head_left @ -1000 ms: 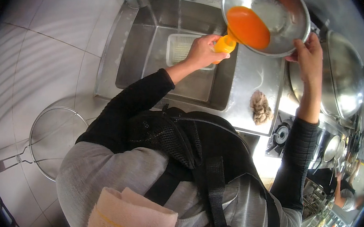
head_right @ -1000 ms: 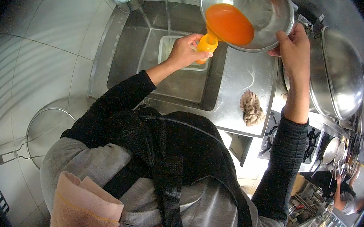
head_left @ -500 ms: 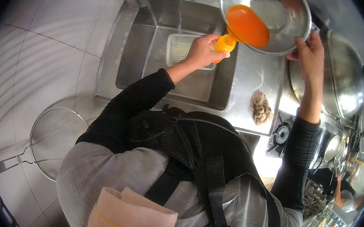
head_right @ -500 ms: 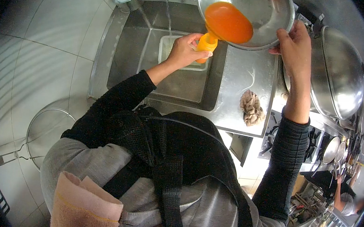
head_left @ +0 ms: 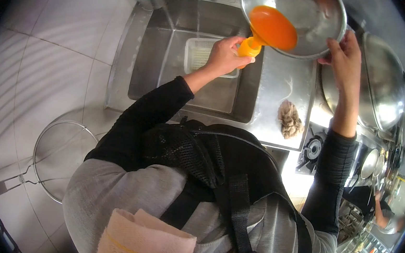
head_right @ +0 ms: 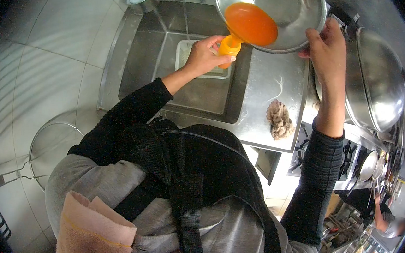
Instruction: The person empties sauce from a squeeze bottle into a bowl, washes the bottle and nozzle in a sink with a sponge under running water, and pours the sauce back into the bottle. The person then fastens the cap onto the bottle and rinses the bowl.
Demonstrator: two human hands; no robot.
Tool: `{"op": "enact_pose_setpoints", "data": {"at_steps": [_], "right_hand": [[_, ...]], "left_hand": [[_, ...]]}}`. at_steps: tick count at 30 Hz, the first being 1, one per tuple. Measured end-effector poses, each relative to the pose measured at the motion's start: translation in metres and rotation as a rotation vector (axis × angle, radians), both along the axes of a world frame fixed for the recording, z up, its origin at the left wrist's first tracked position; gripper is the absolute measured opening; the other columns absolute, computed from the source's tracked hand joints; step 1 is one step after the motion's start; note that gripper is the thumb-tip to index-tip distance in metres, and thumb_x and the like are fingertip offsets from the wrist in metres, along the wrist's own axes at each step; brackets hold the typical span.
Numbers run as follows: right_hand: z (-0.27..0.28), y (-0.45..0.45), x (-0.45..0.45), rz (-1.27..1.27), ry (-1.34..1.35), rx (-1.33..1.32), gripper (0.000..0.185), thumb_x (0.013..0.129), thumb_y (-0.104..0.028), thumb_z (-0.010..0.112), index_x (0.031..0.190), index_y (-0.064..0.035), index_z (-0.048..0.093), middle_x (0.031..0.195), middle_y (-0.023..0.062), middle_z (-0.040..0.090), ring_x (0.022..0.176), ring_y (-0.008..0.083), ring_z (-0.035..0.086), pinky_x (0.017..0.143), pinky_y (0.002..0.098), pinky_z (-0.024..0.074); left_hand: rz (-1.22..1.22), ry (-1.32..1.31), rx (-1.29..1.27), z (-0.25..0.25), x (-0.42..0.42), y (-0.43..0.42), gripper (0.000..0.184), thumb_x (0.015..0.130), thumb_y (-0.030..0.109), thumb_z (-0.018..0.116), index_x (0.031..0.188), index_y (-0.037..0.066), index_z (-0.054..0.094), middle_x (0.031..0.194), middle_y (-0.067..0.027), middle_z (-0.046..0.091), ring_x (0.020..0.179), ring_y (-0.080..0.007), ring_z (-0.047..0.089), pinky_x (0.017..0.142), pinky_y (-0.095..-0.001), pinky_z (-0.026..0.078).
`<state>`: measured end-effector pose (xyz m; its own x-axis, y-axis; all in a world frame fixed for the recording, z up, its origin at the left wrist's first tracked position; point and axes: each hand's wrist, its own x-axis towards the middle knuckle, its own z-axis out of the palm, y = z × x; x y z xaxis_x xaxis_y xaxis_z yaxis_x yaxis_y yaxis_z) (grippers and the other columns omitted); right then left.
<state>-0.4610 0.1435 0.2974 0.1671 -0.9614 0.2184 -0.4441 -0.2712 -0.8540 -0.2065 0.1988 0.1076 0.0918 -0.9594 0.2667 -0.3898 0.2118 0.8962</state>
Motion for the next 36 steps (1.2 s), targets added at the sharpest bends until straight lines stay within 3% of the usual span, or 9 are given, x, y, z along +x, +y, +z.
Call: {"op": "enact_pose_setpoints", "data": {"at_steps": [5,7,17,23,25,36], "right_hand": [[0.007,0.007,0.007,0.0,-0.021,-0.011,0.015,0.091,-0.008,0.057,0.104,0.0,0.054,0.086,0.007,0.06,0.071,0.0132,0.062,0.054,0.0258,0.0579],[0.003,0.004,0.004,0.007,-0.025,-0.016,0.015,0.091,-0.008,0.057,0.104,0.0002,0.054,0.086,0.0071,0.06,0.071,0.0132,0.062,0.054,0.026,0.0578],[0.001,0.002,0.004,0.013,-0.016,-0.042,0.014,0.091,-0.007,0.058,0.102,0.0017,0.054,0.083,0.0075,0.059,0.069,0.0131,0.062,0.053,0.0264,0.0576],[-0.001,0.003,0.005,0.018,-0.011,-0.08,0.014,0.091,-0.007,0.057,0.103,0.0015,0.055,0.083,0.0077,0.059,0.068,0.0129,0.062,0.053,0.0266,0.0576],[0.0,0.003,0.006,0.021,-0.019,-0.077,0.015,0.092,-0.007,0.057,0.103,0.0014,0.055,0.083,0.0078,0.059,0.068,0.0127,0.062,0.054,0.0267,0.0576],[0.003,0.006,0.009,0.021,-0.009,-0.096,0.014,0.091,-0.007,0.058,0.101,0.0009,0.055,0.085,0.0084,0.062,0.07,0.0127,0.062,0.055,0.0265,0.0575]], "left_hand": [[-0.017,0.0,0.033,0.001,-0.001,0.0,0.058,0.068,0.034,0.086,0.117,0.009,0.067,0.1,-0.0038,0.071,0.085,-0.0151,0.062,0.076,-0.0301,0.051],[0.006,-0.003,-0.005,0.004,-0.001,0.001,0.057,0.066,0.03,0.086,0.113,0.005,0.067,0.099,-0.0088,0.072,0.082,-0.0194,0.068,0.073,-0.0311,0.053],[0.003,0.0,-0.005,0.01,-0.003,0.001,0.058,0.066,0.03,0.086,0.114,0.004,0.066,0.096,-0.0109,0.071,0.076,-0.0185,0.069,0.072,-0.0304,0.053],[-0.011,0.026,0.024,0.009,-0.003,0.0,0.06,0.069,0.034,0.085,0.118,0.007,0.066,0.096,-0.0043,0.07,0.083,-0.0146,0.062,0.075,-0.0293,0.051],[0.025,0.008,-0.01,0.01,-0.003,-0.001,0.057,0.066,0.027,0.086,0.114,0.005,0.066,0.092,-0.0088,0.071,0.077,-0.0167,0.069,0.072,-0.0295,0.054],[0.029,0.027,-0.006,0.017,-0.005,-0.001,0.055,0.067,0.028,0.086,0.114,0.006,0.067,0.093,-0.0079,0.072,0.08,-0.017,0.068,0.074,-0.03,0.054]]}}
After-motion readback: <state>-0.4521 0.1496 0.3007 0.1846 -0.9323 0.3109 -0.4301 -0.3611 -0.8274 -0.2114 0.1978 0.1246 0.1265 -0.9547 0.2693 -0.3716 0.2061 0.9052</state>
